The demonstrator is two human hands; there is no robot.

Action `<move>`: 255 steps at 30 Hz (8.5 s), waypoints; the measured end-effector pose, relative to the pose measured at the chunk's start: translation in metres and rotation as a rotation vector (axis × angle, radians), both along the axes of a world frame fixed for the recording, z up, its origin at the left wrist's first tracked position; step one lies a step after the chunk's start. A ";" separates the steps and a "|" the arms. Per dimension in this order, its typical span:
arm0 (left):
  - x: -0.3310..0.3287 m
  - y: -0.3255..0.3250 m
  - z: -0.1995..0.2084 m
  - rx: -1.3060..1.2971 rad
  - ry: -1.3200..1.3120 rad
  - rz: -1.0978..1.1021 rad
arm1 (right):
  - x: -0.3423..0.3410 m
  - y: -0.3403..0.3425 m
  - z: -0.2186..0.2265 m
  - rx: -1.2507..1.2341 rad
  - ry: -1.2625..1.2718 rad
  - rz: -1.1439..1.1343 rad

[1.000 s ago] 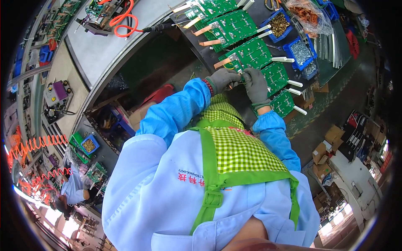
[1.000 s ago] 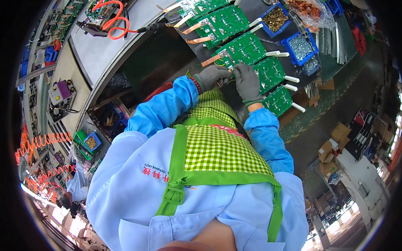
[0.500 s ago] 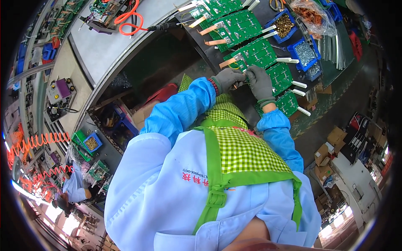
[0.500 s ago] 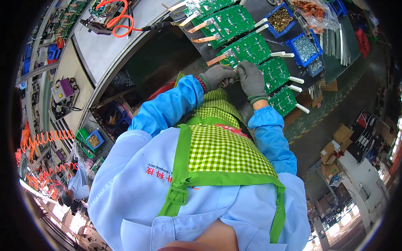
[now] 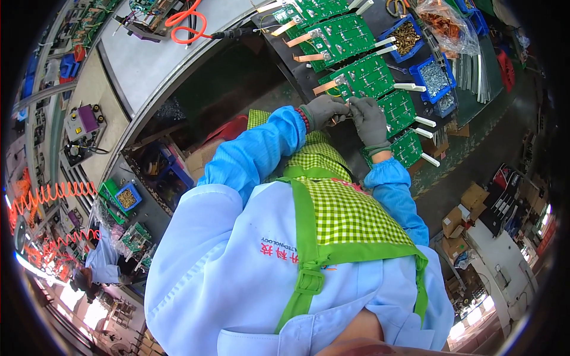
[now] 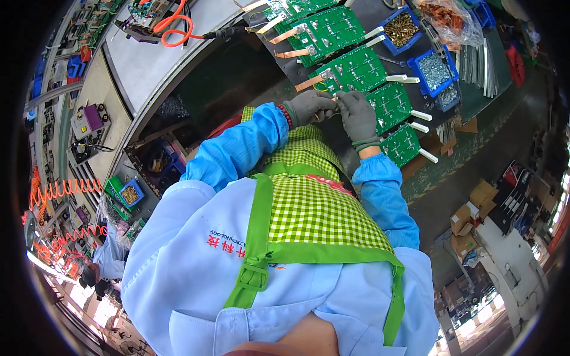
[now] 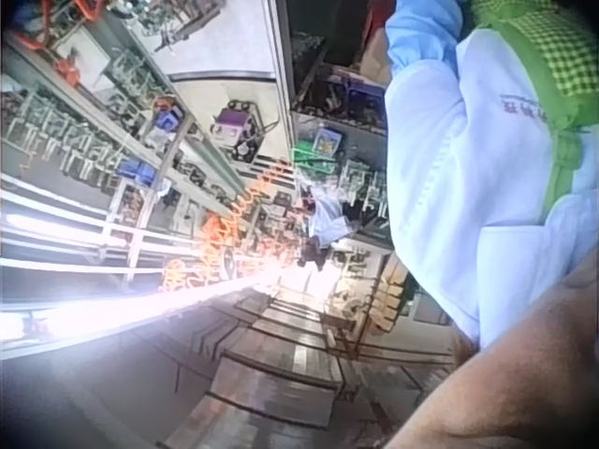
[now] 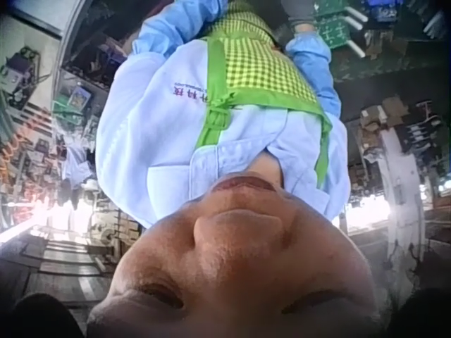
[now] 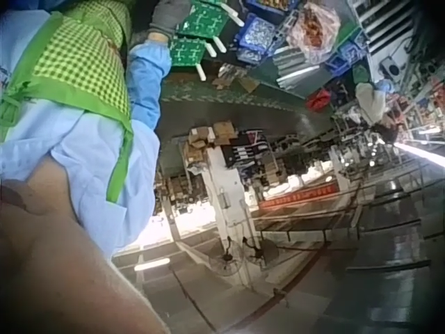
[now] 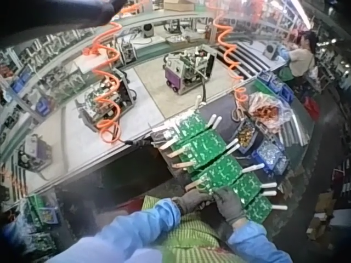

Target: Assembling copper busbars onto printed circuit boards and organizing them on a tray.

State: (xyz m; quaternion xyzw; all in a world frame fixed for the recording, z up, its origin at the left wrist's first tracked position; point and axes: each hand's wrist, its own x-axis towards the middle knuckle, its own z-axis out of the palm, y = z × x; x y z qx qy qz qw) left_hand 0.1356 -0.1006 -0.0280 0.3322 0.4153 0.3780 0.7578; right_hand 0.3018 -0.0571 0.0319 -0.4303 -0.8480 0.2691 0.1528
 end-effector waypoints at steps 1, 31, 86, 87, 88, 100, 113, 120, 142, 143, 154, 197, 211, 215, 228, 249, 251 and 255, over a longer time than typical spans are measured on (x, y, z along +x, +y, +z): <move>0.001 -0.001 -0.005 -0.002 -0.002 0.003 | -0.001 0.000 -0.001 0.006 -0.013 -0.020; 0.006 0.001 0.014 -0.332 -0.074 0.091 | 0.013 -0.009 0.006 -0.071 -0.020 -0.095; 0.119 -0.096 0.004 -0.845 -0.363 0.730 | 0.179 0.507 -0.034 -0.204 -0.756 -0.005; 0.120 -0.095 0.005 -0.836 -0.355 0.739 | 0.180 0.500 -0.031 -0.118 -0.667 -0.025; 0.114 -0.088 0.004 -0.823 -0.338 0.740 | 0.181 0.501 -0.030 -0.032 -0.570 -0.055; 0.101 -0.090 0.007 -0.868 -0.278 0.804 | 0.125 0.461 -0.086 0.128 -0.582 -0.097; 0.089 -0.082 0.007 -0.853 -0.249 0.758 | 0.194 0.500 -0.050 0.435 -0.261 0.058; 0.096 -0.085 0.010 -0.798 -0.227 0.711 | 0.211 0.476 0.026 0.708 0.033 -0.082; 0.066 -0.044 0.012 -0.541 -0.675 0.364 | 0.165 0.035 0.167 -0.041 -0.045 0.282; 0.069 -0.040 0.016 -0.528 -0.682 0.410 | 0.165 0.028 0.145 -0.057 -0.196 0.317; 0.089 -0.008 -0.014 -0.727 -0.695 0.575 | 0.144 -0.010 0.041 0.269 -0.651 0.277; 0.073 -0.008 -0.009 -0.093 -0.152 0.121 | 0.045 -0.071 0.011 -0.079 0.141 -0.067; 0.068 -0.012 0.000 0.330 0.286 0.040 | 0.044 -0.065 0.011 0.022 0.080 -0.072; 0.067 -0.006 -0.016 0.746 0.512 0.070 | 0.050 -0.060 0.016 -0.134 0.056 0.024; 0.074 0.005 0.019 -0.615 -0.213 0.267 | 0.327 0.223 0.007 -0.082 -0.240 -0.497; 0.081 0.007 0.032 -0.742 -0.112 0.363 | 0.310 0.278 -0.065 0.028 -0.268 -0.260; 0.076 0.008 0.033 -0.763 -0.144 0.397 | 0.280 0.281 -0.062 0.061 -0.253 -0.149; 0.080 0.012 0.040 -0.722 -0.191 0.424 | 0.243 0.294 -0.069 -0.051 -0.439 -0.130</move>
